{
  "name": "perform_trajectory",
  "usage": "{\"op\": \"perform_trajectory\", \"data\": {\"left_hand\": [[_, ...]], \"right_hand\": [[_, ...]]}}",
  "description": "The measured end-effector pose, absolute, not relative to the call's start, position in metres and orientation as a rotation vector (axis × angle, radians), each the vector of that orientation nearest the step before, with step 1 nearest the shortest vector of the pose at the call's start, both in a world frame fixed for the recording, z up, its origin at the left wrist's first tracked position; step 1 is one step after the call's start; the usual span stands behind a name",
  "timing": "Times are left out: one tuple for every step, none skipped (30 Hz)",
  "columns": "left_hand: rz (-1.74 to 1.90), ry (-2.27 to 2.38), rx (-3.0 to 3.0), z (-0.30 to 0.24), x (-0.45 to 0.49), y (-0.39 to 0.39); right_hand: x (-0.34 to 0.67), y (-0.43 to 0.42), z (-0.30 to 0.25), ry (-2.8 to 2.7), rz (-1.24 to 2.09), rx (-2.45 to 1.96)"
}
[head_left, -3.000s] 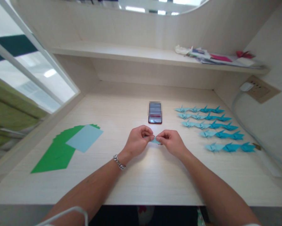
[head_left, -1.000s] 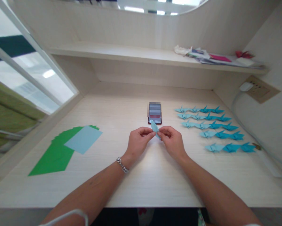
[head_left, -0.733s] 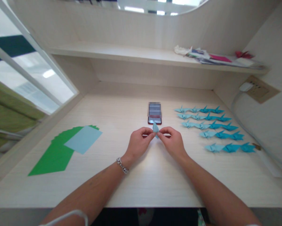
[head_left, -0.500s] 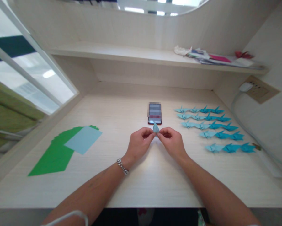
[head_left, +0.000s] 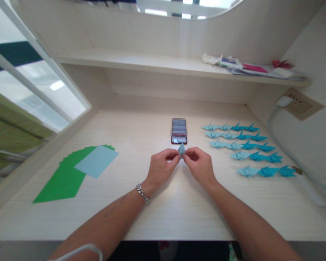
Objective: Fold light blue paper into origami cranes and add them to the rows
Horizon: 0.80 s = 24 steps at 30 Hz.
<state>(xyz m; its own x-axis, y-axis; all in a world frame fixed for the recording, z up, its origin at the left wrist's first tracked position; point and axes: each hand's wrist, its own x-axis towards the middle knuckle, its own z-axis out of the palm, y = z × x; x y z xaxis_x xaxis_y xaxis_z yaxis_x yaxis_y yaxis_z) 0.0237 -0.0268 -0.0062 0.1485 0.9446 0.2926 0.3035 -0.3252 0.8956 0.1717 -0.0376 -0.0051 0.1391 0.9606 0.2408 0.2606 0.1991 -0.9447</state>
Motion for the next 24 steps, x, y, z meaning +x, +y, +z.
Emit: {"op": "perform_trajectory", "data": {"left_hand": [[1.190, 1.204, 1.756, -0.006, 0.024, -0.027], [1.191, 1.208, 1.774, -0.006, 0.024, -0.027], [1.193, 1.213, 1.793, -0.006, 0.024, -0.027], [1.198, 1.220, 1.811, -0.007, 0.024, -0.027], [1.207, 1.226, 1.829, -0.008, 0.024, -0.027], [1.216, 1.228, 1.848, -0.008, 0.023, -0.027], [1.226, 1.226, 1.872, -0.009, 0.023, -0.027], [1.235, 1.218, 1.901, -0.009, 0.023, -0.026], [1.243, 1.205, 1.933, -0.009, 0.023, -0.026], [1.249, 1.190, 1.966, -0.008, 0.023, -0.026], [1.252, 1.174, 1.995, -0.008, 0.024, -0.026], [1.252, 1.159, 2.017, -0.007, 0.024, -0.027], [1.249, 1.142, 2.032, -0.006, 0.025, -0.028], [1.239, 1.122, 2.041, -0.005, 0.025, -0.029], [1.227, 1.099, 2.042, -0.004, 0.026, -0.030], [1.218, 1.079, 2.036, -0.004, 0.026, -0.030], [1.217, 1.070, 2.017, -0.003, 0.027, -0.031], [1.224, 1.077, 1.983, -0.003, 0.026, -0.032], [1.240, 1.102, 1.938, -0.003, 0.026, -0.032], [1.262, 1.139, 1.887, -0.003, 0.025, -0.031], [1.282, 1.178, 1.840, -0.003, 0.025, -0.031], [1.296, 1.207, 1.803, -0.002, 0.024, -0.030], [1.302, 1.219, 1.784, -0.002, 0.023, -0.030], [1.301, 1.214, 1.785, -0.001, 0.023, -0.029]], "right_hand": [[0.172, -0.038, -0.005, -1.341, 0.806, -1.275], [0.172, -0.038, -0.006, -1.332, 0.823, -1.264], [0.172, -0.037, -0.006, -1.326, 0.838, -1.256], [0.172, -0.037, -0.007, -1.324, 0.847, -1.253], [0.172, -0.037, -0.007, -1.326, 0.853, -1.254], [0.172, -0.037, -0.007, -1.328, 0.855, -1.258], [0.171, -0.037, -0.007, -1.330, 0.853, -1.261], [0.171, -0.037, -0.006, -1.327, 0.851, -1.261], [0.171, -0.036, -0.006, -1.322, 0.856, -1.255], [0.171, -0.036, -0.006, -1.309, 0.867, -1.242], [0.171, -0.035, -0.006, -1.287, 0.889, -1.225], [0.171, -0.034, -0.006, -1.255, 0.923, -1.207], [0.172, -0.032, -0.007, -1.216, 0.964, -1.192], [0.173, -0.030, -0.009, -1.173, 1.006, -1.182], [0.173, -0.029, -0.010, -1.130, 1.042, -1.180], [0.174, -0.027, -0.012, -1.096, 1.068, -1.181], [0.175, -0.026, -0.013, -1.077, 1.086, -1.175], [0.176, -0.025, -0.014, -1.068, 1.098, -1.163], [0.177, -0.025, -0.014, -1.070, 1.107, -1.146], [0.177, -0.025, -0.014, -1.079, 1.115, -1.127], [0.177, -0.025, -0.014, -1.090, 1.123, -1.110], [0.177, -0.026, -0.013, -1.103, 1.127, -1.100], [0.177, -0.027, -0.012, -1.117, 1.128, -1.100], [0.176, -0.027, -0.011, -1.132, 1.123, -1.107]]}}
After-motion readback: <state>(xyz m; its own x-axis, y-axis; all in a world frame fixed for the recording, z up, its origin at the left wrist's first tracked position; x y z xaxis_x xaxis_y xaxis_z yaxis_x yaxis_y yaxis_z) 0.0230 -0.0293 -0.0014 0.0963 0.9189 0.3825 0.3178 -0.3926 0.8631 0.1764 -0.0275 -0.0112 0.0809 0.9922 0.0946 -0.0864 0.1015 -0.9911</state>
